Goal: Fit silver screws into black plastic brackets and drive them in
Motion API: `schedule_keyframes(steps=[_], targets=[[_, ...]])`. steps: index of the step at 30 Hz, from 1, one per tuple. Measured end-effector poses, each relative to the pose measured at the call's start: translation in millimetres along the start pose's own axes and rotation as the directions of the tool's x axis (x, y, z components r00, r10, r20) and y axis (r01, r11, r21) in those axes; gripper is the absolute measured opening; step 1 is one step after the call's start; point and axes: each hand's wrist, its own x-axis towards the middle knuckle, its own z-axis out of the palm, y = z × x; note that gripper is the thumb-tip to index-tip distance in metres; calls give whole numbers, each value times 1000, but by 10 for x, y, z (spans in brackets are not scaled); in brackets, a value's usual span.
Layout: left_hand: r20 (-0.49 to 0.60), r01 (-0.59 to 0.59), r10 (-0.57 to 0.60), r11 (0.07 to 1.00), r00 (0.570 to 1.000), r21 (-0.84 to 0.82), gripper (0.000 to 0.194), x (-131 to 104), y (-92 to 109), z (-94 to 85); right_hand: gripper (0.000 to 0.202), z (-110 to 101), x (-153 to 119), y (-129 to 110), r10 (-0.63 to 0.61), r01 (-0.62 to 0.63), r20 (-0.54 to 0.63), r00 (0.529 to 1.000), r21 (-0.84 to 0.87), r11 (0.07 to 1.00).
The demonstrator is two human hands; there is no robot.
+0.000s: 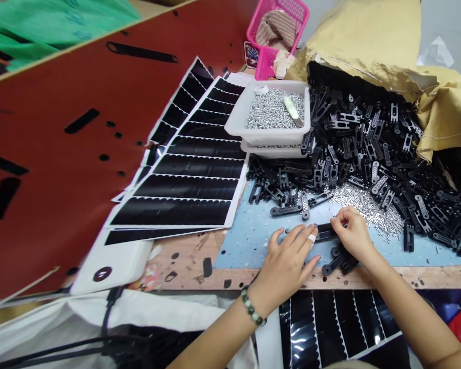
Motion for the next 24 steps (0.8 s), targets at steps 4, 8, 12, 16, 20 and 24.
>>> schedule_keyframes(steps=[4, 8, 12, 16, 20, 24], targets=[[-16, -1, 1, 1000, 1000, -3, 36, -6, 0, 5, 24, -3, -4, 20, -18, 18, -12, 1000, -16, 1000], [-14, -8, 8, 1000, 1000, -6, 37, -6, -7, 6, 24, -7, 2, 15, -20, 20, -2, 1000, -33, 999], [9, -5, 5, 1000, 1000, -1, 38, 10, -2, 0, 23, -7, 16, 4, -4, 5, 20, 1000, -65, 998], [28, 1, -1, 1000, 1000, 16, 40, 52, 25, -6, 23, -28, 25, 37, -16, 20, 31, 999, -135, 991], [25, -3, 1, 998, 1000, 56, 36, 88, 45, 2, 20, -85, 33, 59, -70, 92, 87, 994, -281, 955], [15, -17, 16, 997, 1000, 78, 37, 103, 44, 18, 22, -146, 104, -23, -6, 117, 216, 976, -505, 855]])
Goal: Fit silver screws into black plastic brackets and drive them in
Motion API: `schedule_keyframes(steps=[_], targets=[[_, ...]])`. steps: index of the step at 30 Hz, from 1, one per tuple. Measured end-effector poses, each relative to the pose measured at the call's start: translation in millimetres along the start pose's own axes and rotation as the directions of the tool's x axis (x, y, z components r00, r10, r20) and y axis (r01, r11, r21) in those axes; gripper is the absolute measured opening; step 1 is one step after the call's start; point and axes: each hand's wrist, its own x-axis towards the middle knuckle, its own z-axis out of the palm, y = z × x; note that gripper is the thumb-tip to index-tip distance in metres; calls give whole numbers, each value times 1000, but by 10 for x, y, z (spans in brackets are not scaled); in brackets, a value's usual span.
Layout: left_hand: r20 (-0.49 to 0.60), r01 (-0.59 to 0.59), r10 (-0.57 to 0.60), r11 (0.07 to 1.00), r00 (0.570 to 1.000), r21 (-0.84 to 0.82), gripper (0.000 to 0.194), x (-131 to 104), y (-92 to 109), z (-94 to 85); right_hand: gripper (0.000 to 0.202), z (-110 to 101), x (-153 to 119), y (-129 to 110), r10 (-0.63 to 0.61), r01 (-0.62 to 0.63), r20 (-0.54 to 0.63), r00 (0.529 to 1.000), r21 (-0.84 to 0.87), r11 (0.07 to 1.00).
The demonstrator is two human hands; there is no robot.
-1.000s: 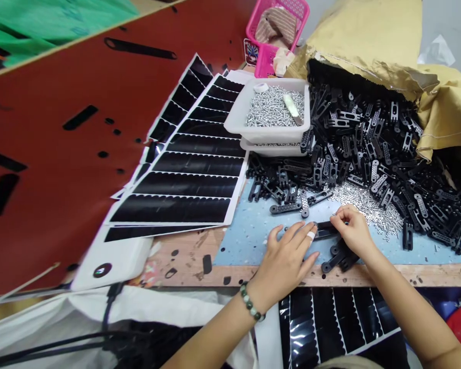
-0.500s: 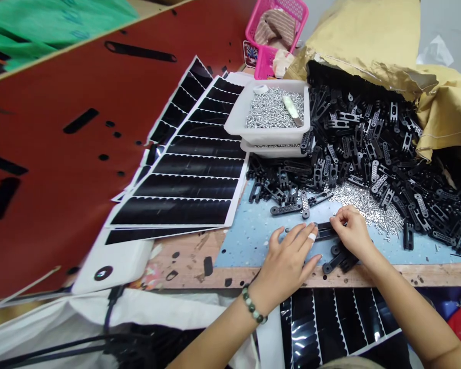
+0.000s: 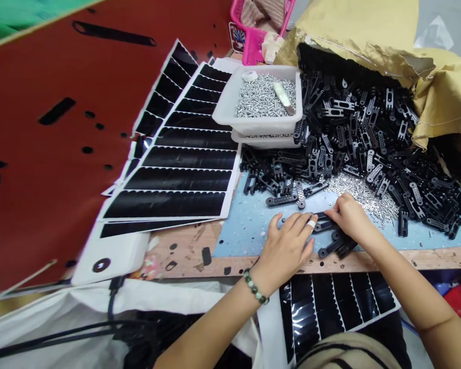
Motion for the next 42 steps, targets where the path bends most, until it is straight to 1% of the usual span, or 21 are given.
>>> schedule_keyframes(steps=[2, 3, 5, 7, 9, 11, 13, 16, 18, 20, 23, 24, 26, 29, 31, 32, 34, 37, 39, 41, 42], targets=[[5, -4, 4, 1000, 1000, 6, 37, 9, -7, 2, 27, -70, 46, -32, 48, -45, 17, 999, -124, 991], [9, -6, 6, 1000, 1000, 8, 37, 13, -11, -1, 30, -108, 61, -40, 61, -61, -6, 998, -164, 985], [6, -15, 15, 1000, 1000, 7, 37, 15, -12, -22, 38, -191, 50, -22, 24, -38, -76, 997, -184, 982], [-20, -30, 30, 1000, 999, -7, 37, -7, 7, -59, 40, -273, -49, 51, -67, 47, -151, 986, -134, 990], [-57, -42, 39, 998, 998, -53, 36, -60, 55, -100, 28, -335, -246, 170, -132, 130, -241, 961, -28, 991], [-62, -63, 55, 987, 997, -145, 32, -129, 128, -118, 15, -360, -507, 309, -120, 159, -340, 933, 89, 983], [-31, -88, 83, 968, 996, -235, 25, -185, 204, -89, 9, -332, -767, 439, -93, 165, -385, 918, 157, 974], [21, -85, 94, 964, 995, -253, 20, -200, 277, 35, 5, -210, -1042, 580, -145, 215, -341, 929, 178, 960], [37, -70, 79, 977, 996, -200, 18, -173, 289, 118, 11, -121, -1135, 624, -192, 259, -313, 930, 186, 948], [42, -63, 70, 988, 997, -141, 13, -143, 292, 149, 14, -61, -1182, 625, -193, 277, -329, 924, 231, 933], [3, -61, 62, 991, 998, -122, 16, -116, 333, 62, 12, -28, -1206, 536, -74, 242, -384, 920, 410, 879], [-24, -66, 64, 988, 998, -137, 17, -110, 363, 6, 14, -26, -1203, 482, -25, 223, -376, 926, 492, 842], [-76, -92, 80, 981, 994, -170, 16, -92, 444, -117, 32, -23, -1177, 353, 33, 179, -289, 957, 675, 716], [-136, -149, 125, 972, 983, -179, 13, -57, 581, -247, 58, -23, -1102, 166, 49, 75, -103, 993, 915, 397], [-172, -173, 145, 972, 974, -159, 12, -37, 656, -271, 58, -32, -1059, 84, 77, 29, -45, 996, 980, 199], [-190, -182, 153, 973, 970, -143, 11, -32, 686, -266, 55, -40, -1047, 60, 97, 25, -39, 995, 991, 134], [-219, -200, 174, 974, 960, -103, 10, -32, 731, -236, 49, -53, -1046, 38, 131, 37, -46, 990, 997, 67], [-237, -241, 219, 968, 947, -68, 9, -53, 762, -189, 44, -46, -1080, 57, 176, 44, -52, 983, 998, 46], [-223, -259, 234, 962, 946, -90, 12, -73, 742, -181, 36, -29, -1104, 113, 194, 8, -22, 981, 997, 74], [-180, -233, 206, 962, 962, -143, 12, -90, 674, -187, 27, -26, -1119, 218, 221, -44, 4, 975, 984, 175], [-152, -201, 175, 965, 973, -171, 12, -97, 622, -187, 25, -34, -1123, 290, 248, -53, -15, 969, 963, 265]])
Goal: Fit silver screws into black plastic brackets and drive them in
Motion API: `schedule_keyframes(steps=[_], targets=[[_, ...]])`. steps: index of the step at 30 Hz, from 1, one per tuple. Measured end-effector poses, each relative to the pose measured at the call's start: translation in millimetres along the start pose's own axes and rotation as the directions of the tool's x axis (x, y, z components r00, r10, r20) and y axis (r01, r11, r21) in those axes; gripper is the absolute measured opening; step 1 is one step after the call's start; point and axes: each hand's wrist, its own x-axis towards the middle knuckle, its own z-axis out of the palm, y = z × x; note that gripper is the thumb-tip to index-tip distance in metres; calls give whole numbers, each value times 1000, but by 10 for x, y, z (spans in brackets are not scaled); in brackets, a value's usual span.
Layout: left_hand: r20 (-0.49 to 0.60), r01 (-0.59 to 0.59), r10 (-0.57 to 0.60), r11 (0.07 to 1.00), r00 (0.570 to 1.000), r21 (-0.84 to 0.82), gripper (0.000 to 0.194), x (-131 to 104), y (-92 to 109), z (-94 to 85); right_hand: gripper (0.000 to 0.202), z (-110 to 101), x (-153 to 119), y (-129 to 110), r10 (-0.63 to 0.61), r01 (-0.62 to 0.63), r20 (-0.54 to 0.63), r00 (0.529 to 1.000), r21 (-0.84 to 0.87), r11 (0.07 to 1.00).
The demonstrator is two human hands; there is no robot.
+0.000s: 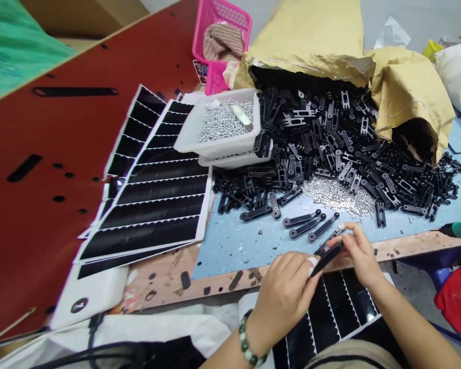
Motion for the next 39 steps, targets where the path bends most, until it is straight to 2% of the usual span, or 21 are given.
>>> schedule_keyframes(steps=[2, 4, 6, 9, 10, 12, 14, 16, 19, 21, 25, 29, 32, 35, 39], targets=[[43, 83, -81, 996, 996, -28, 11, -36, -120, 0, 26, -161, 43, 14, -104, 81, -82, 991, -242, 967], [66, 139, -137, 990, 988, -26, 12, -75, -240, 48, 24, -311, 98, 27, -257, 188, -74, 964, -496, 848], [89, 165, -165, 986, 982, 4, 12, -106, -325, 136, 22, -405, 153, 50, -337, 286, 59, 940, -677, 678], [127, 167, -172, 985, 977, 49, 13, -115, -373, 251, 28, -429, 219, 107, -331, 410, 279, 902, -794, 449], [125, 167, -172, 985, 977, 54, 16, -106, -378, 266, 30, -421, 235, 129, -324, 436, 322, 889, -811, 391], [89, 177, -182, 983, 979, 53, 37, -73, -391, 258, 29, -409, 255, 164, -322, 470, 374, 870, -827, 309], [76, 195, -199, 979, 977, 61, 67, -26, -422, 235, 26, -416, 263, 183, -327, 494, 401, 856, -820, 289], [131, 201, -209, 977, 969, 73, 91, 21, -461, 241, 21, -434, 263, 191, -334, 519, 417, 846, -789, 330], [234, 197, -206, 979, 950, 61, 111, 79, -487, 339, 19, -435, 275, 210, -362, 550, 425, 830, -731, 403], [233, 207, -210, 978, 950, 39, 109, 112, -471, 431, 21, -407, 296, 239, -392, 552, 406, 825, -724, 412], [184, 235, -224, 971, 957, -40, 87, 187, -415, 538, 25, -353, 315, 281, -442, 516, 335, 832, -759, 397], [153, 224, -212, 972, 965, -69, 82, 244, -406, 537, 33, -317, 243, 246, -431, 530, 375, 821, -781, 329], [141, 217, -204, 973, 969, -83, 87, 253, -414, 556, 46, -206, 179, 247, -379, 526, 421, 824, -818, 234], [122, 204, -188, 970, 975, -135, 81, 237, -415, 618, 53, -41, 147, 300, -285, 533, 479, 830, -832, 155], [73, 190, -179, 965, 981, -179, 72, 212, -421, 701, 54, 80, 139, 335, -245, 541, 501, 830, -830, 137]])
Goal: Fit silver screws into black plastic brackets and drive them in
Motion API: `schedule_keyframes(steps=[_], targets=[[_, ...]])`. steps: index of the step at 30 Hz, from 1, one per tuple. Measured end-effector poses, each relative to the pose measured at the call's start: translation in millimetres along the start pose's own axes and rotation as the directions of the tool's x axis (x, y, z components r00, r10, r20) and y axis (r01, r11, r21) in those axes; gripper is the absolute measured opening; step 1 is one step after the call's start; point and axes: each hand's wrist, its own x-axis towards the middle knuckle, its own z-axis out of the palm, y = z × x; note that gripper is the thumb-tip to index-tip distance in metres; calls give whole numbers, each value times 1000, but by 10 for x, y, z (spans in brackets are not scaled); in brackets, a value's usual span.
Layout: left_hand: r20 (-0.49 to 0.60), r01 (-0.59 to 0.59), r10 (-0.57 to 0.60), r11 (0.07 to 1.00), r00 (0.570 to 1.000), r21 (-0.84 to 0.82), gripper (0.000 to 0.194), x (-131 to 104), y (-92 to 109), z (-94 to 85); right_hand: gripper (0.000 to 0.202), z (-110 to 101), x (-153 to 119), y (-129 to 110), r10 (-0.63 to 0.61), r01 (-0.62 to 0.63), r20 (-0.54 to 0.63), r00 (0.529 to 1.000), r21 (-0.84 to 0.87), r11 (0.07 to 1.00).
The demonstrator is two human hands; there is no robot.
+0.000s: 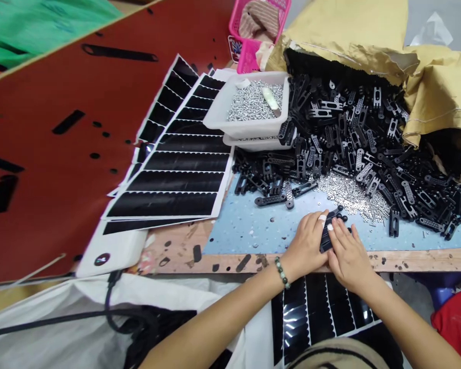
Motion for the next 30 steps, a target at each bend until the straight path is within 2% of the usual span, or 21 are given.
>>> schedule_keyframes(steps=[5, 8, 11, 14, 17, 19, 22, 24, 27, 30], targets=[[-26, -4, 4, 1000, 1000, 8, 69, 1, -30, 20, 51, -54, 11, -35, -91, 87, 57, 994, 69, 994], [-29, -16, 17, 1000, 999, 16, 69, 11, -36, 13, 49, -31, 49, -50, -92, 88, 34, 995, 110, 990], [-35, -27, 28, 999, 999, 36, 62, 28, -23, 6, 50, 30, 149, -4, 25, -21, -51, 998, 83, 996], [-27, -33, 35, 997, 999, 76, 61, 44, 3, -12, 47, 50, 259, 109, 147, -144, -138, 979, 36, 989], [-12, -17, 18, 994, 1000, 109, 66, 53, 20, -44, 44, 4, 266, 230, 115, -94, -222, 968, 104, 990], [3, -6, 5, 992, 1000, 125, 67, 64, 22, -57, 42, -38, 191, 292, 94, -34, -332, 939, 180, 983], [26, 4, -8, 990, 1000, 139, 66, 97, 41, -48, 36, -78, 12, 358, 147, -21, -464, 874, 267, 964], [31, 29, -33, 990, 999, 135, 64, 119, 83, -66, 33, -84, -107, 390, 197, -51, -483, 853, 299, 953], [16, 85, -86, 993, 996, 81, 63, 66, 175, -270, 29, -68, -233, 434, 228, -77, -471, 852, 318, 945], [12, 130, -130, 991, 991, 4, 66, -268, 252, -756, 27, -22, -290, 481, 212, -53, -458, 863, 336, 940]])
